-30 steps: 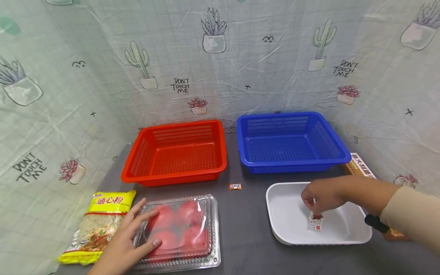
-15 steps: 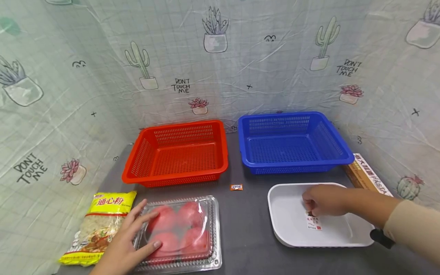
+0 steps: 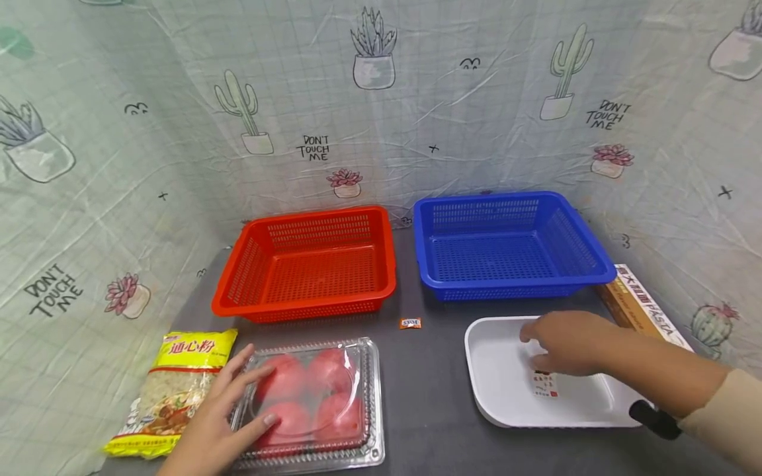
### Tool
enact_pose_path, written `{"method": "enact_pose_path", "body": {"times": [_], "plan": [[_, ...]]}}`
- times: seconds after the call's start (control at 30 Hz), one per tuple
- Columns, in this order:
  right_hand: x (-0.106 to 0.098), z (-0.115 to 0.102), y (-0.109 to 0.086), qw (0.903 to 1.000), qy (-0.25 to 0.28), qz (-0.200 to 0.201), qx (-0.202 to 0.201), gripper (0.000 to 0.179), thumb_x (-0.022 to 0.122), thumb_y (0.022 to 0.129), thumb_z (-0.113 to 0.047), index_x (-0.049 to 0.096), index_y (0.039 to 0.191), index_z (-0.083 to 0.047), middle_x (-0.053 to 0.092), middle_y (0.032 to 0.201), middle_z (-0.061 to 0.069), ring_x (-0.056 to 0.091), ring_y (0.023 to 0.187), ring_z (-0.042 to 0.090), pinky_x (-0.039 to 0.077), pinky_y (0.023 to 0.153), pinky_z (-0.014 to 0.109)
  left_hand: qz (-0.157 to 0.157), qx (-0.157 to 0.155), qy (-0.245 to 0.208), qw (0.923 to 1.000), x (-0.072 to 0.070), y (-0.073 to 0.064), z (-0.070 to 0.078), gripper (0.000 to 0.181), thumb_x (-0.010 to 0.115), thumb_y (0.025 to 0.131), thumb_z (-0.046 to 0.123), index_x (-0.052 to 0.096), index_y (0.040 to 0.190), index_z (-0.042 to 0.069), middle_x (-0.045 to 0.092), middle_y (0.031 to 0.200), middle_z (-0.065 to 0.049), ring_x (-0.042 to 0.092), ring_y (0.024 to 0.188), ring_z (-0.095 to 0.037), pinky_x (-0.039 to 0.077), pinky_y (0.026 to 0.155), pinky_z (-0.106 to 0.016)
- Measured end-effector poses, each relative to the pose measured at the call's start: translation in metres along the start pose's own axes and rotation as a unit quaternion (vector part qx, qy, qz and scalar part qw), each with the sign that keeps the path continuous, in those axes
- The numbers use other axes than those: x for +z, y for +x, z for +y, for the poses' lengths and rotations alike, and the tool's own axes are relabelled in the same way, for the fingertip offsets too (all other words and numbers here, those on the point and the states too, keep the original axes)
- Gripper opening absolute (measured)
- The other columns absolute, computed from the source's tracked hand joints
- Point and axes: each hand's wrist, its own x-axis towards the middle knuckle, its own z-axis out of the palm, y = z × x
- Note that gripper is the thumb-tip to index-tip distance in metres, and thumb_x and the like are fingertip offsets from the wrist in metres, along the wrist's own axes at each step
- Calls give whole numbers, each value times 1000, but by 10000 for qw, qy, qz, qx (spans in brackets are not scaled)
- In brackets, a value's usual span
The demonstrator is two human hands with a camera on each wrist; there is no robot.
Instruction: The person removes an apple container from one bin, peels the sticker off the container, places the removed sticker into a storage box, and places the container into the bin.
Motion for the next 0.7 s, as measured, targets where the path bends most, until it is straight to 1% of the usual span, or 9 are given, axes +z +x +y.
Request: {"method": "enact_pose_path", "body": {"times": [0.07,0.1,0.2,0.27,0.33,0.4,0.5,0.6,0.7], "plan": [[-11,-16,0,9997,143,182,25,41,81,93,-43,75,124,-18,74,101,-7,71,89,17,62,79,50,44,6,-56,10000,0,0,-1,63,88,89,34,64,147,29,33,171,-7,42,144,-54,42,92,-86],[-15,-24,1,9992,271,301,5,39,80,94,-44,75,124,-19,74,102,-8,69,88,14,62,78,48,62,-9,-85,9999,0,0,-1,62,87,90,33,64,147,29,33,171,-7,41,144,-53,42,92,-87],[-23,-51,4,9943,712,762,-216,39,76,98,-48,74,124,-19,73,104,-10,66,86,8,60,74,39,98,-104,-210,9997,1,-2,-3,59,85,92,30,64,148,30,32,171,-6,39,146,-51,41,94,-86],[-23,-69,8,9873,1076,1099,-411,42,74,99,-49,73,126,-17,72,106,-11,65,85,5,58,72,33,137,-184,-303,9993,1,-2,-5,58,84,93,28,64,147,30,33,171,-6,39,147,-49,41,95,-85],[-18,-87,12,9777,1482,1352,-617,47,73,100,-50,70,132,-15,70,109,-10,65,87,5,56,70,30,195,-243,-423,9986,1,-3,-7,56,83,94,24,64,146,29,34,170,-6,39,148,-47,40,98,-84],[-12,-104,18,9678,1925,1440,-740,56,72,100,-52,65,140,-13,70,116,-8,67,95,8,57,74,29,255,-270,-520,9980,1,-3,-8,55,83,94,22,65,145,28,35,169,-7,39,148,-45,39,100,-81],[-4,-124,29,9522,2682,1286,-693,68,73,99,-53,56,151,-12,67,127,0,70,106,17,58,80,34,291,-298,-611,9973,2,-3,-9,52,81,94,20,66,144,27,37,169,-8,39,148,-43,37,103,-80],[2,-139,45,9353,3288,1164,-589,74,75,98,-51,49,156,-14,63,139,5,69,116,28,59,89,46,285,-436,-626,9967,4,-4,-9,51,81,95,23,66,143,28,37,169,-8,39,148,-43,37,103,-80],[8,-151,62,9182,3761,1162,-446,78,76,97,-49,43,160,-18,59,149,8,66,124,35,56,98,58,249,-599,-669,9956,5,-5,-10,51,80,95,25,66,144,29,35,169,-10,37,149,-44,36,104,-81]]}}
